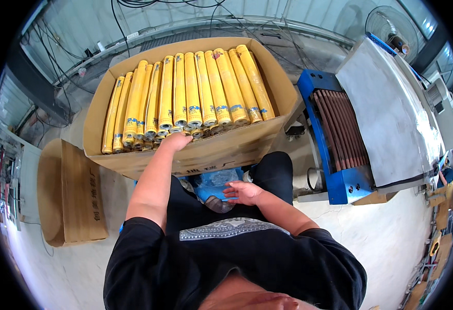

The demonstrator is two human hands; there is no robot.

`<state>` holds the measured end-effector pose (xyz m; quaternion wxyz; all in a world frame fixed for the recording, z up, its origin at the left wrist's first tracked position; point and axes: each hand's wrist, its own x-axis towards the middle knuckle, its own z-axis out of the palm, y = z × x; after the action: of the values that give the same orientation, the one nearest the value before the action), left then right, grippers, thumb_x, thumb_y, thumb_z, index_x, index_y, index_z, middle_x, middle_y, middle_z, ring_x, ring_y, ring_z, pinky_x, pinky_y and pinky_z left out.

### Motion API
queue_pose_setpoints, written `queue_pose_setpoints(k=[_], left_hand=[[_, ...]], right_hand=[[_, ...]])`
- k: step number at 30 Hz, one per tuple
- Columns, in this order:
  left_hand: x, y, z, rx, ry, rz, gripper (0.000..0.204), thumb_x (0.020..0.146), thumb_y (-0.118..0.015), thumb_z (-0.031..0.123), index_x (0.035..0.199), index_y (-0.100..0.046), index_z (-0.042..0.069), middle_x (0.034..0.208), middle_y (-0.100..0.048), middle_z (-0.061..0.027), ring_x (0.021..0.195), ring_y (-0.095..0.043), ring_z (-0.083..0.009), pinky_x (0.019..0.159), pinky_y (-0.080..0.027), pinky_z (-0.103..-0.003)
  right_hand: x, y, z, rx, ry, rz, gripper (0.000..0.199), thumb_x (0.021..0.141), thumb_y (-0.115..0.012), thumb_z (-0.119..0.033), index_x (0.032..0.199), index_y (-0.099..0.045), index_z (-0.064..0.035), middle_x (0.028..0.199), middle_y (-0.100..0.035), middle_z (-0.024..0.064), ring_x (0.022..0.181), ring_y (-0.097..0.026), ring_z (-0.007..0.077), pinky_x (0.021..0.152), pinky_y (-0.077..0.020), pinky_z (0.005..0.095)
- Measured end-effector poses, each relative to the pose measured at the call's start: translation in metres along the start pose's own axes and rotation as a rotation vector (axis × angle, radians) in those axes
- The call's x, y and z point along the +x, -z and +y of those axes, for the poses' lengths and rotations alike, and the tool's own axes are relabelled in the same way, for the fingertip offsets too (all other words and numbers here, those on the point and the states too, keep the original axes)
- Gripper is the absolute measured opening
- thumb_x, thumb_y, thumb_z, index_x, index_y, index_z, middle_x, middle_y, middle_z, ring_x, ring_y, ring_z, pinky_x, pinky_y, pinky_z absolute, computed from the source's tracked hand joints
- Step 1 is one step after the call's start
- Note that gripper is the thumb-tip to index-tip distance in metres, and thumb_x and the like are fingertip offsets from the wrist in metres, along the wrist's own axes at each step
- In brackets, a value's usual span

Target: The person repeatedly picks up yellow cylindrical objects from a large cardboard box and places them onto a blue conveyor belt. The person handles the items one by one, transferring them from the box to the machine.

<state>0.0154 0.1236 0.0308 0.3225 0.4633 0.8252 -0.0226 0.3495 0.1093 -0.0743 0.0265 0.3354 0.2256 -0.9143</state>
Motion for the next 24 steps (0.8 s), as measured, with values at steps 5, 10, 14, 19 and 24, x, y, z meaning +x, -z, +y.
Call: queue_pose_setpoints(k=[5, 10, 14, 19, 24], left_hand=[[-0.004, -0.003, -0.001, -0.027, 0.03, 0.036, 0.056, 0.088, -0.045, 0.049, 0.123, -0.056, 0.007, 0.127, -0.056, -0.0141, 0.116, -0.053, -0.0302, 0.097, -0.04, -0.039], [-0.007, -0.002, 0.002, -0.018, 0.013, 0.016, 0.055, 0.088, -0.045, 0.049, 0.121, -0.058, 0.007, 0.125, -0.057, -0.0133, 0.115, -0.054, -0.0292, 0.095, -0.041, -0.039], [-0.007, -0.002, 0.002, -0.024, 0.028, 0.018, 0.055, 0.087, -0.045, 0.05, 0.119, -0.06, 0.007, 0.126, -0.057, -0.0132, 0.114, -0.054, -0.0288, 0.094, -0.042, -0.039], [0.001, -0.006, -0.004, -0.02, 0.027, 0.059, 0.055, 0.087, -0.045, 0.05, 0.121, -0.059, 0.009, 0.127, -0.057, -0.0124, 0.116, -0.053, -0.0281, 0.096, -0.041, -0.039], [0.002, -0.001, -0.001, -0.006, 0.05, 0.022, 0.058, 0.087, -0.045, 0.051, 0.126, -0.056, 0.011, 0.131, -0.054, -0.0106, 0.12, -0.051, -0.027, 0.099, -0.039, -0.039]], right_hand=[[-0.004, 0.005, 0.001, 0.028, 0.015, -0.015, 0.043, 0.085, -0.065, -0.031, 0.12, -0.049, -0.0107, 0.114, -0.056, 0.0108, 0.103, -0.054, 0.0236, 0.087, -0.0458, 0.0421], [-0.004, 0.005, 0.001, 0.031, 0.014, 0.002, 0.041, 0.085, -0.065, -0.029, 0.119, -0.05, -0.0111, 0.112, -0.057, 0.01, 0.102, -0.055, 0.0228, 0.087, -0.046, 0.0413], [-0.003, 0.002, 0.0, 0.019, 0.012, 0.002, 0.039, 0.085, -0.065, -0.029, 0.116, -0.051, -0.0116, 0.111, -0.057, 0.0097, 0.101, -0.055, 0.0224, 0.086, -0.0462, 0.0409], [-0.001, 0.001, 0.0, 0.011, 0.008, 0.008, 0.038, 0.085, -0.066, -0.03, 0.115, -0.051, -0.0121, 0.111, -0.057, 0.0097, 0.1, -0.055, 0.0221, 0.085, -0.0465, 0.0408], [-0.002, 0.001, -0.001, 0.017, 0.001, 0.01, 0.038, 0.086, -0.065, -0.031, 0.116, -0.051, -0.0118, 0.112, -0.057, 0.0097, 0.101, -0.055, 0.0222, 0.085, -0.0467, 0.0406]])
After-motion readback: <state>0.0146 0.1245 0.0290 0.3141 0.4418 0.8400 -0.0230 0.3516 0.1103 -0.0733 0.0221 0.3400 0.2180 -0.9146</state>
